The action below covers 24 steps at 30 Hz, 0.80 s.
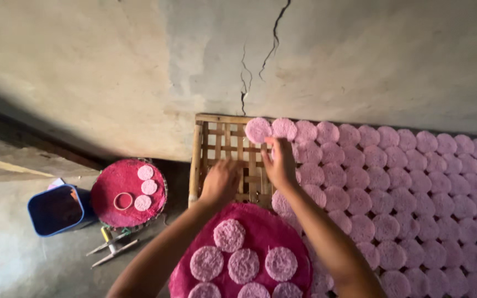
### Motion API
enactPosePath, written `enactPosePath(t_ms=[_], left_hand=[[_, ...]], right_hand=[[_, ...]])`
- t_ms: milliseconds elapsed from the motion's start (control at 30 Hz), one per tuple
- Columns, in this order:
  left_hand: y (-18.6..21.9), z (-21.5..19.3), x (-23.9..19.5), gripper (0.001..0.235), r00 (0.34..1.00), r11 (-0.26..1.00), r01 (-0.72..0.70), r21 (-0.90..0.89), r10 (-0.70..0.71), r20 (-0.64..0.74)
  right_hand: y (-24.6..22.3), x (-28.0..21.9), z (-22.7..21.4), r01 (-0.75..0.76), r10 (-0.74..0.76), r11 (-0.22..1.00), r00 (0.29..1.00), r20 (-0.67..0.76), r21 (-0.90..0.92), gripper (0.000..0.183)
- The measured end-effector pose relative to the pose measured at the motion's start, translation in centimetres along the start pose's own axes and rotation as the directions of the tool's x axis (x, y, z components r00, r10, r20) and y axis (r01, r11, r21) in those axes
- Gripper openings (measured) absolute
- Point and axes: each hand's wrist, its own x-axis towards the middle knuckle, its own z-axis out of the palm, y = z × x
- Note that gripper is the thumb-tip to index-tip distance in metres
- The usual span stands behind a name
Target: The person picks up small pink circular dough discs from a pink cloth and places them onto a bamboo drying rack in an organized pattern.
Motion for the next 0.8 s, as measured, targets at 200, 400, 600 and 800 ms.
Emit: enactPosePath(t_ms=[200,400,600,800], left_hand=[[2.5,-1.8,-14.9,0.027,0.962,0.929,0.196,0.315,-0.244,0.119],[4.3,0.8,-16.0,0.027,0.961,0.946,0.276,0.168,-0.269,-0.065],[7.5,2.0,-14.6,0.028,0.895,0.832,0.446,-0.329,-0.412,0.172],[2.2,2.6,-7.5,0.043,0.883,0.944,0.02,-0.329,-0.171,-0.438]], right_hand=[[-6.6,-9.7,-6.2,-0.23,0.181,0.958,0.948,0.263,0.171,0.026],[-10.5,-15.2,-7.1,-0.357,0.28,0.929,0.856,0.435,0.103,0.017],[-11.0,-17.3,-5.6,-0.871,0.49,-0.01,0.423,0.762,0.49,0.041],[-5.1,-9.9,-3.0,-0.822,0.505,-0.103,0.442,0.741,0.561,0.032]])
